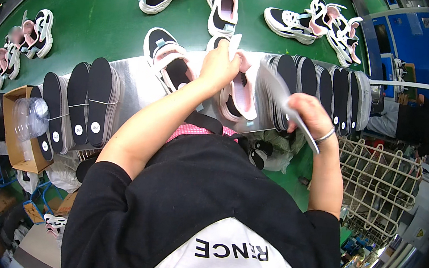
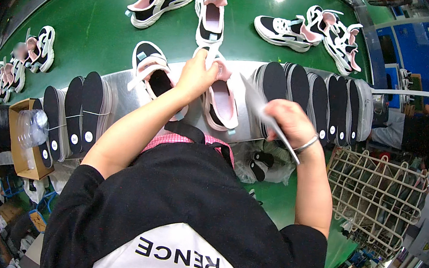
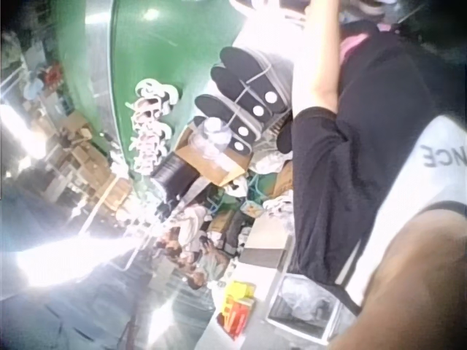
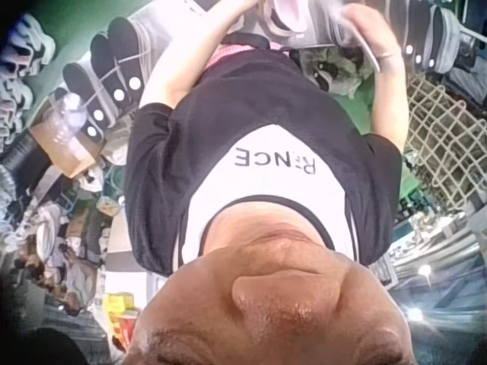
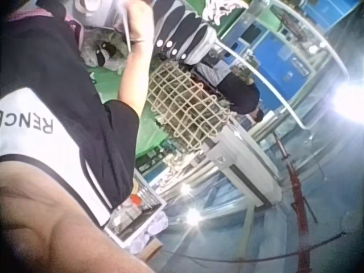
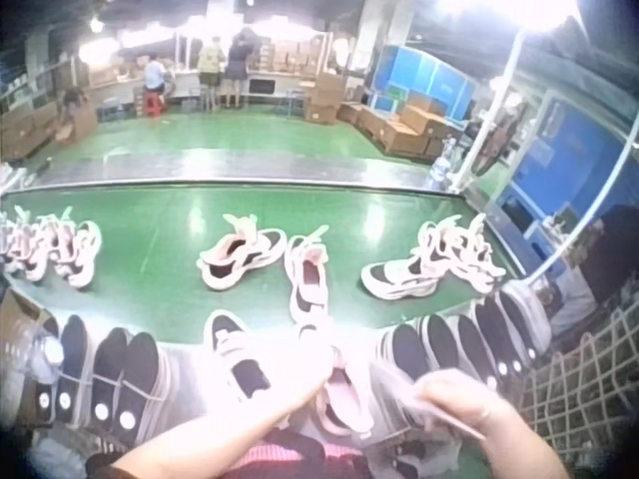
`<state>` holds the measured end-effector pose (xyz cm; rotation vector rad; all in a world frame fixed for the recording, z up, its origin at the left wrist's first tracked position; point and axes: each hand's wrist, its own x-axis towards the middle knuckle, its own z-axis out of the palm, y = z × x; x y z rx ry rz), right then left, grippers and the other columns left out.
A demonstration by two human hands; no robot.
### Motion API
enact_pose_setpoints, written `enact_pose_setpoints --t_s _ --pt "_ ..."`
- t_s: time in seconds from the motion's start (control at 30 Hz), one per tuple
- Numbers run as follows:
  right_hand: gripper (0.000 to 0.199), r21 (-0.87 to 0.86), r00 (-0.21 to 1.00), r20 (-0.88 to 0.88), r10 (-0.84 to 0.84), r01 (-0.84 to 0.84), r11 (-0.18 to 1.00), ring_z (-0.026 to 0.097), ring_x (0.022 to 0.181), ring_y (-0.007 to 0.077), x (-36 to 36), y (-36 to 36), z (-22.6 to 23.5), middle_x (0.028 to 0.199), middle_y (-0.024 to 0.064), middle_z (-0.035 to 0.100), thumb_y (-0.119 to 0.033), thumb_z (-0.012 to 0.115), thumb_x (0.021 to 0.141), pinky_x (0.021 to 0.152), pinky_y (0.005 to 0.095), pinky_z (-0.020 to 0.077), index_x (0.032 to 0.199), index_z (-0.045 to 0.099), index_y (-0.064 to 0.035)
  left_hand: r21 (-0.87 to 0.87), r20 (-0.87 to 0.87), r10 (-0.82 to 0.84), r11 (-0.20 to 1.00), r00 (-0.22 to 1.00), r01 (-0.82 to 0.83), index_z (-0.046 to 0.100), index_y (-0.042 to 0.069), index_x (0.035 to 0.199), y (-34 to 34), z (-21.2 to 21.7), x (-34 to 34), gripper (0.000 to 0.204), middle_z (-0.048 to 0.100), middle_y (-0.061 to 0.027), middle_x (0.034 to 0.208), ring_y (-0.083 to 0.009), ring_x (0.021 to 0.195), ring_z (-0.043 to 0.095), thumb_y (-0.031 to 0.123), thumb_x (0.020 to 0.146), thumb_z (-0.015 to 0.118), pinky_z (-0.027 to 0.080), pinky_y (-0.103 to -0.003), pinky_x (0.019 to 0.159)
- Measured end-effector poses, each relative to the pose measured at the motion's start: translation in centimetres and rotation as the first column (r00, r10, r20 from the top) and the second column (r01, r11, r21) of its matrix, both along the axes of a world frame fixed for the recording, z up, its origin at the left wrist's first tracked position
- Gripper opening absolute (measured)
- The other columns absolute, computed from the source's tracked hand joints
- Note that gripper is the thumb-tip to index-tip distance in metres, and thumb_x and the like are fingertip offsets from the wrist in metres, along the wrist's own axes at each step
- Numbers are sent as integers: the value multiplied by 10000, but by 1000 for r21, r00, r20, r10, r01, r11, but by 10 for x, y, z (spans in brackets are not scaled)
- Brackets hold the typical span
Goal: The person inserts insoles into shoes and places the shoes onto a conveyor belt. The person handles several shoes, placing an insole into each one, and also moves a blue and white checkered cloth from a shelf.
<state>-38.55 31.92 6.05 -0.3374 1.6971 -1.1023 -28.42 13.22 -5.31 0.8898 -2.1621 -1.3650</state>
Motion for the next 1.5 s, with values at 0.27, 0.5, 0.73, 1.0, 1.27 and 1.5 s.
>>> enact_pose_setpoints --t_s 0.27,0.5,0.73,1.0,1.27,1.5 --pt "236 667 293 -589 753 -350 658 585 678 283 42 -55 -44 691 159 580 -244 503 676 630 399 453 711 605 -34 -25 -3 -51 998 999 51 416 -35 886 18 11 13 285 539 -268 705 -414 710 532 185 737 519 410 -447 620" --pt "402 838 0 -501 866 -252 485 566 781 270 53 -33 -31 892 135 528 -316 609 621 733 433 403 895 509 -39 -19 -40 2 1000 999 -3 377 -56 859 19 -6 9 256 533 -269 678 -415 667 535 128 738 507 421 -467 610" --pt "109 758 -103 -606 789 -375 534 593 679 258 48 -39 -39 697 125 577 -123 511 686 593 350 481 680 586 -44 46 5 -29 999 1000 29 377 -54 864 18 1 10 256 535 -274 698 -414 703 534 128 741 509 417 -458 632" --pt "146 714 -82 -664 743 -365 598 590 684 268 44 -61 -83 755 147 576 -144 495 706 607 348 483 724 585 -30 80 -84 3 997 997 3 405 -32 891 18 -9 9 262 541 -261 775 -413 767 524 132 731 532 404 -437 676" --pt "140 683 11 -670 743 -384 621 591 710 278 40 -62 -94 763 163 588 -124 505 697 631 355 480 736 597 -26 148 -39 -18 989 999 24 447 -35 916 16 -9 8 265 553 -227 826 -340 793 545 153 743 520 412 -370 707" --pt "145 772 57 -497 866 -427 471 593 768 272 30 -74 -106 802 143 610 -111 521 691 678 348 470 780 613 -44 194 -70 -62 978 996 75 422 -51 930 11 -18 7 300 536 -271 832 -394 819 526 148 732 527 403 -408 713"
